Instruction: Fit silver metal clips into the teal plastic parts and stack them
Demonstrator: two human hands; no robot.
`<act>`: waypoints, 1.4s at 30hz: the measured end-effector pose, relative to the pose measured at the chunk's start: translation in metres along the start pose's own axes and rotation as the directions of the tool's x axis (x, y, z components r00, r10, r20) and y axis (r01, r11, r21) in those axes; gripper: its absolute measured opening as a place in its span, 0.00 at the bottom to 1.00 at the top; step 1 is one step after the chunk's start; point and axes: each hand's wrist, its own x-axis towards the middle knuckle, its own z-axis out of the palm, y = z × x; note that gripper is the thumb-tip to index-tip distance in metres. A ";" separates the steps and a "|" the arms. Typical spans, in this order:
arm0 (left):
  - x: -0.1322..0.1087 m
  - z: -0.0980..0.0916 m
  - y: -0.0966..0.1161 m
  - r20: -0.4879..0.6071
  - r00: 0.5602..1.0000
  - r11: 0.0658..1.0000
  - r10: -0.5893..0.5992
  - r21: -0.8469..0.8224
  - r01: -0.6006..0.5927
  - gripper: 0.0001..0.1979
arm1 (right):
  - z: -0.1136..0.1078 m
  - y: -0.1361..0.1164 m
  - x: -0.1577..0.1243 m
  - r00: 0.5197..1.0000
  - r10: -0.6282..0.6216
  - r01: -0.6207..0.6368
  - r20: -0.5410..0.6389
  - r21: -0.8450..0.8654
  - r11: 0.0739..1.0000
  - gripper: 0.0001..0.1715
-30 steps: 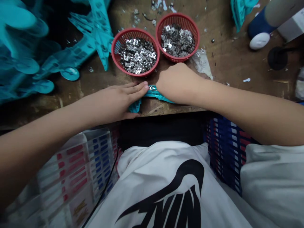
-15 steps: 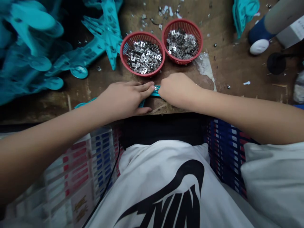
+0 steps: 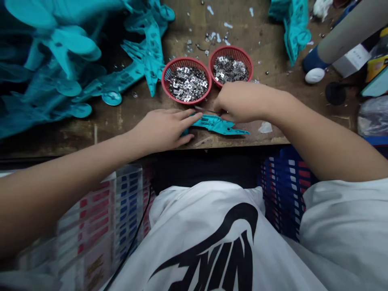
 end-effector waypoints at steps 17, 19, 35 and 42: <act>0.000 0.012 0.003 -0.047 0.997 0.990 0.054 0.130 -0.047 0.36 | 0.041 0.004 0.028 0.961 -0.138 0.202 -0.239 0.272 0.941 0.16; 0.001 0.014 0.003 -0.050 0.997 0.992 0.053 0.120 -0.047 0.37 | 0.043 0.006 0.028 0.959 -0.151 0.213 -0.240 0.262 0.941 0.15; 0.004 0.017 0.000 -0.074 0.995 0.995 0.060 0.086 -0.054 0.36 | 0.041 0.010 0.030 0.938 -0.229 0.278 -0.261 0.169 0.946 0.12; 0.002 0.012 0.024 -0.083 0.995 0.992 0.051 0.116 -0.041 0.33 | 0.044 0.003 0.005 0.969 -0.095 0.181 -0.228 0.392 0.902 0.15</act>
